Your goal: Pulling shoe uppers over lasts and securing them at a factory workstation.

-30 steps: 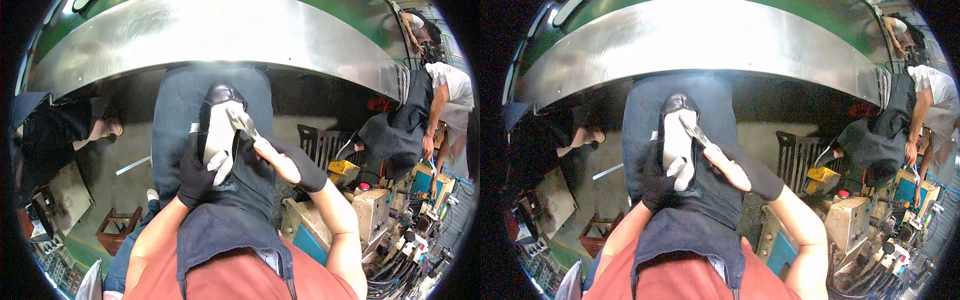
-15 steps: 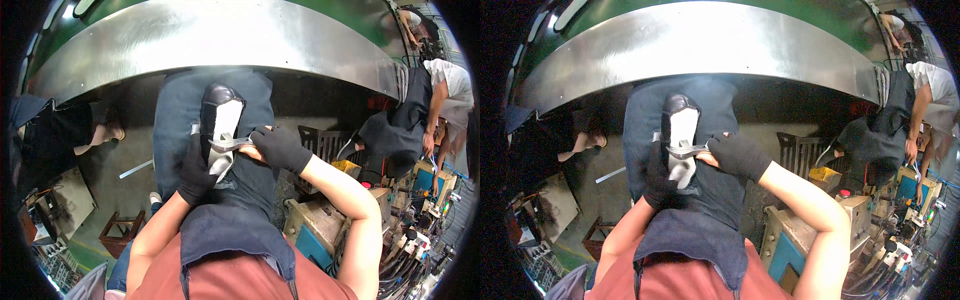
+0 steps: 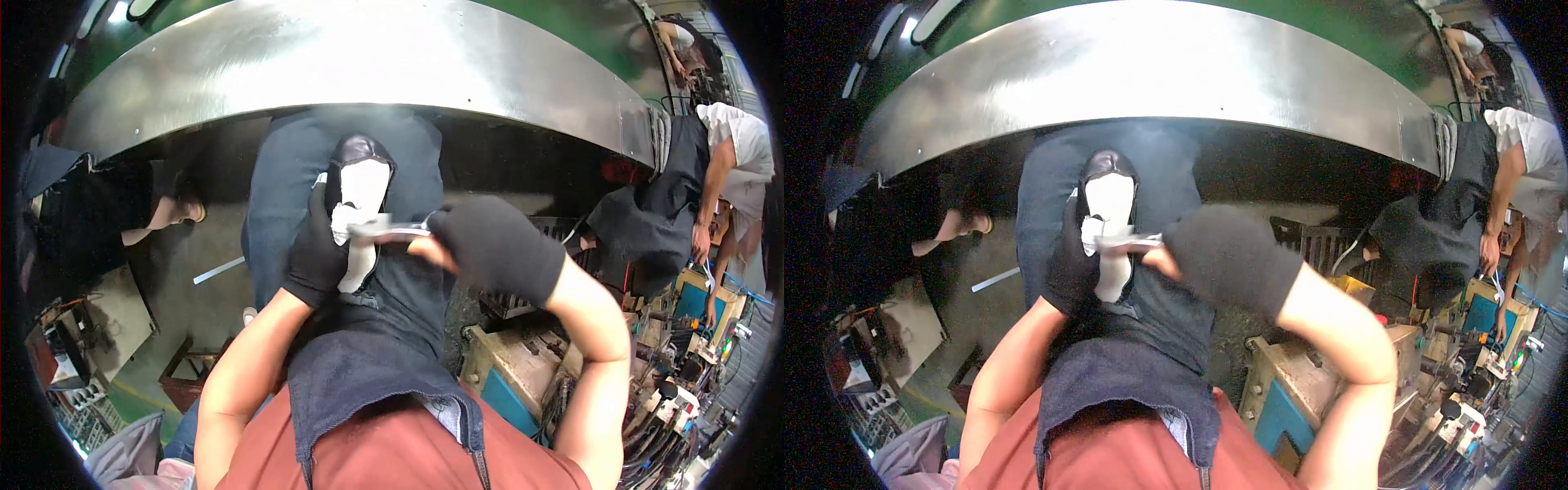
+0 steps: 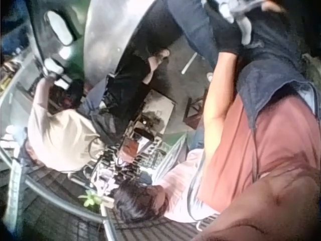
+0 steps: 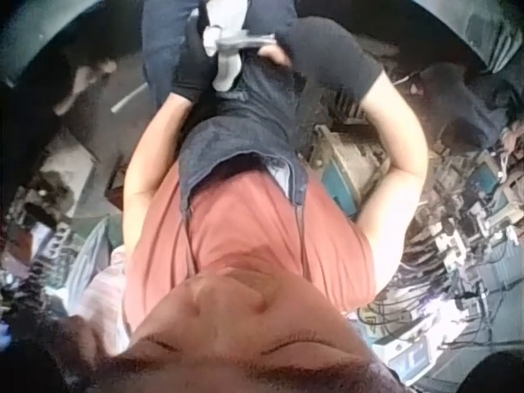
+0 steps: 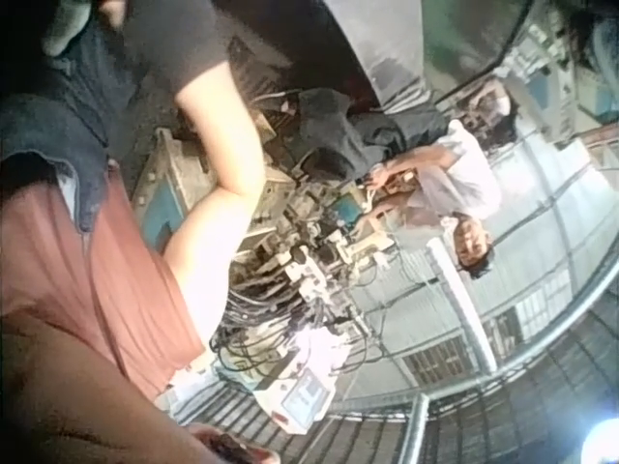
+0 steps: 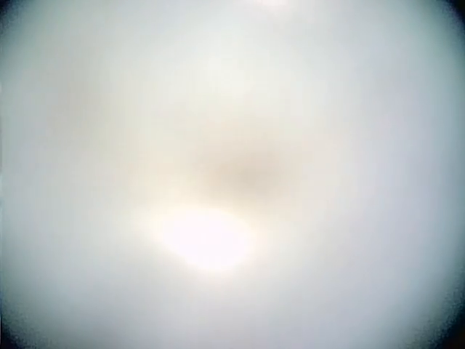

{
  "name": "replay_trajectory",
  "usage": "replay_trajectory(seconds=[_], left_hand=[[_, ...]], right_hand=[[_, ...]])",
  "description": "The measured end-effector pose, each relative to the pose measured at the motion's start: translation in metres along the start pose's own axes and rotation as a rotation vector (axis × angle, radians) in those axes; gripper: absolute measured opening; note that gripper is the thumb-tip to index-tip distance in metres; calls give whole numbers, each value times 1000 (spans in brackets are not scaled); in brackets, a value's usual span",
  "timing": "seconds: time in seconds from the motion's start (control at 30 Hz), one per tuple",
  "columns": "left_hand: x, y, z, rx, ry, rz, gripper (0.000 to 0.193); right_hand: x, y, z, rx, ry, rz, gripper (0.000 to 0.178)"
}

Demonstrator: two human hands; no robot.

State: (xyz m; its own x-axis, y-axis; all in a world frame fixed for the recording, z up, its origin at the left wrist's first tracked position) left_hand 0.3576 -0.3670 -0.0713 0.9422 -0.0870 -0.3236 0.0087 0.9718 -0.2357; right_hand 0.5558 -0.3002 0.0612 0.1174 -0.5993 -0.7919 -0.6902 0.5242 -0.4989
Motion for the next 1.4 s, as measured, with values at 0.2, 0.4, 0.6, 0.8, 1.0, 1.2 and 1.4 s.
replay_trajectory(seconds=[0.2,0.4,0.6,0.8,1.0,1.2,1.4], left_hand=[[7,-33,-27,-41,-147,-185,96],[15,-93,-47,-239,-723,-91,83],[27,-74,-68,-367,-795,-69,57],[36,-72,-96,-142,-557,-3,48],[31,-77,-95,-197,-416,-181,79],[20,-66,-55,-11,-215,-139,106],[20,-65,-47,216,-37,-200,106]], right_hand=[[69,9,-23,-105,383,264,45],[156,-22,1,48,677,219,31],[154,-26,10,100,844,152,30],[95,-28,-16,36,420,146,38],[56,1,-58,-440,318,338,47],[71,-2,-68,-539,225,241,49],[101,-3,-47,-247,180,376,44]])
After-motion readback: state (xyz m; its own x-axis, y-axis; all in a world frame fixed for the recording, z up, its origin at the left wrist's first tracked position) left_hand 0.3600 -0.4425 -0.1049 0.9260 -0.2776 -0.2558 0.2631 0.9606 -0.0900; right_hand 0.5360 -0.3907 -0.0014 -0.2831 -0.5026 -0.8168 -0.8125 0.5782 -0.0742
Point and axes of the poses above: each hand's wrist, its own y-axis towards the middle knuckle, its own x-axis out of the palm, z = x × y, the point moved 4 cm from there along y, towards the middle knuckle, and after that the axes turned 6 degrees about -y, right-handed, at the moved point
